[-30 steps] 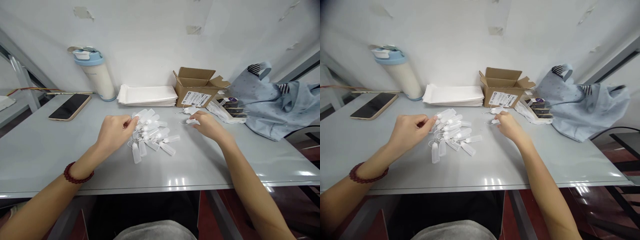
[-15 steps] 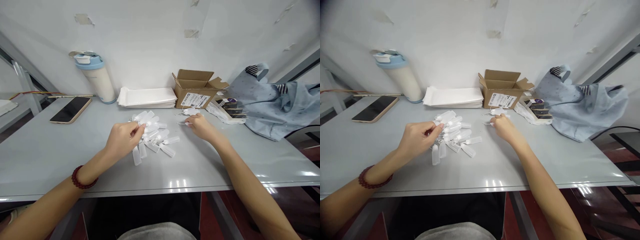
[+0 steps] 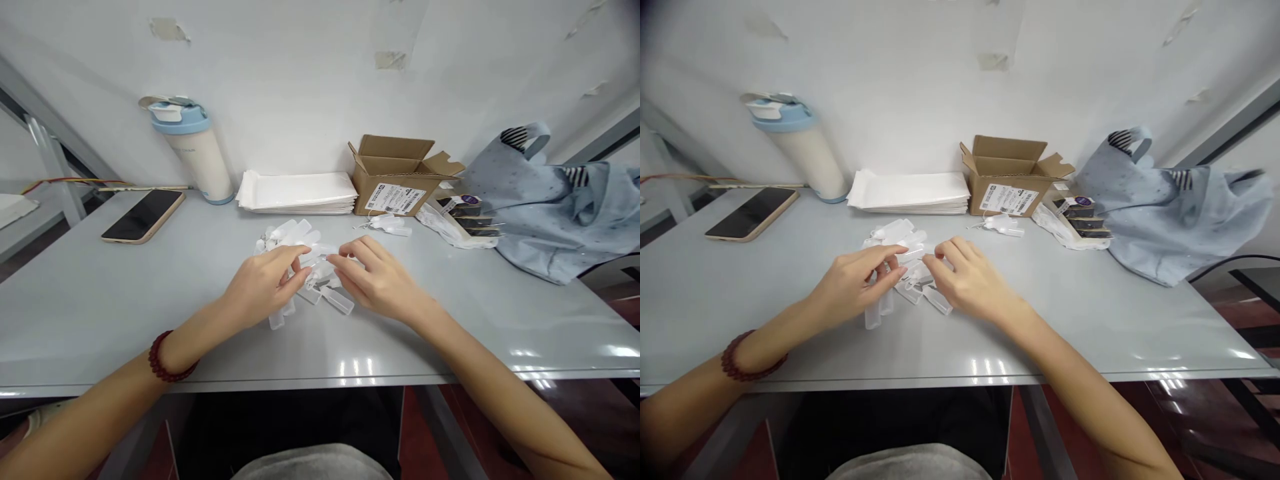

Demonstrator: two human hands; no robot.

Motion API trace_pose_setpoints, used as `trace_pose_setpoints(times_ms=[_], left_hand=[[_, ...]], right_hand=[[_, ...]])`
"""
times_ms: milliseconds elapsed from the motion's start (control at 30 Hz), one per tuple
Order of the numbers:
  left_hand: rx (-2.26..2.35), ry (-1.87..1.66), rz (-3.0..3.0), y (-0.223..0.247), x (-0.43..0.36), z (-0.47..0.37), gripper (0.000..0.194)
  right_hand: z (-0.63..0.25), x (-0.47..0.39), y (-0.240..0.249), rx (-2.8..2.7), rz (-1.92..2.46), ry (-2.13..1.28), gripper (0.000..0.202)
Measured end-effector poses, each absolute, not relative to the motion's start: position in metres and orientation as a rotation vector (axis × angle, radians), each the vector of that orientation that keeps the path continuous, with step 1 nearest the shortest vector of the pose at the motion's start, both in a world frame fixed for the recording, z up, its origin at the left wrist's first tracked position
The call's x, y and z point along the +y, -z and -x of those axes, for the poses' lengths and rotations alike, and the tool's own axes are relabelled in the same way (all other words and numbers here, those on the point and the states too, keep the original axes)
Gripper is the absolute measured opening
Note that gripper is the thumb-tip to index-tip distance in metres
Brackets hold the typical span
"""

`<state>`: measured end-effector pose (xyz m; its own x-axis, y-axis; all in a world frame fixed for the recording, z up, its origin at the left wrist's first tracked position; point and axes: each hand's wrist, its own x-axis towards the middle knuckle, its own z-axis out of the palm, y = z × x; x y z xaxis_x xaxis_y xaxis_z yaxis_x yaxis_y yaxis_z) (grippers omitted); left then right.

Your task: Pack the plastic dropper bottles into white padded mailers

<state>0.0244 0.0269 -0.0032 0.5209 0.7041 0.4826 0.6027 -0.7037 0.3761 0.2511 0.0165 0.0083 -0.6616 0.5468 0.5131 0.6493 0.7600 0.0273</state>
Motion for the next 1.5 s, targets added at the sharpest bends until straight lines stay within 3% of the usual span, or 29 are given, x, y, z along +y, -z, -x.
trace_pose_setpoints(times_ms=[467,1500], left_hand=[[0.984,-0.935,-2.641,0.004,0.025,-0.026,0.015],[0.878,-0.873,-2.473,-0.005,0.02,-0.028,0.014]], right_hand=[[-0.253,0.011,-0.009,-2.34,0.798,-0.126,0.024],[-0.25,0.005,-0.009,-2.255,0.868,-0.15,0.022]])
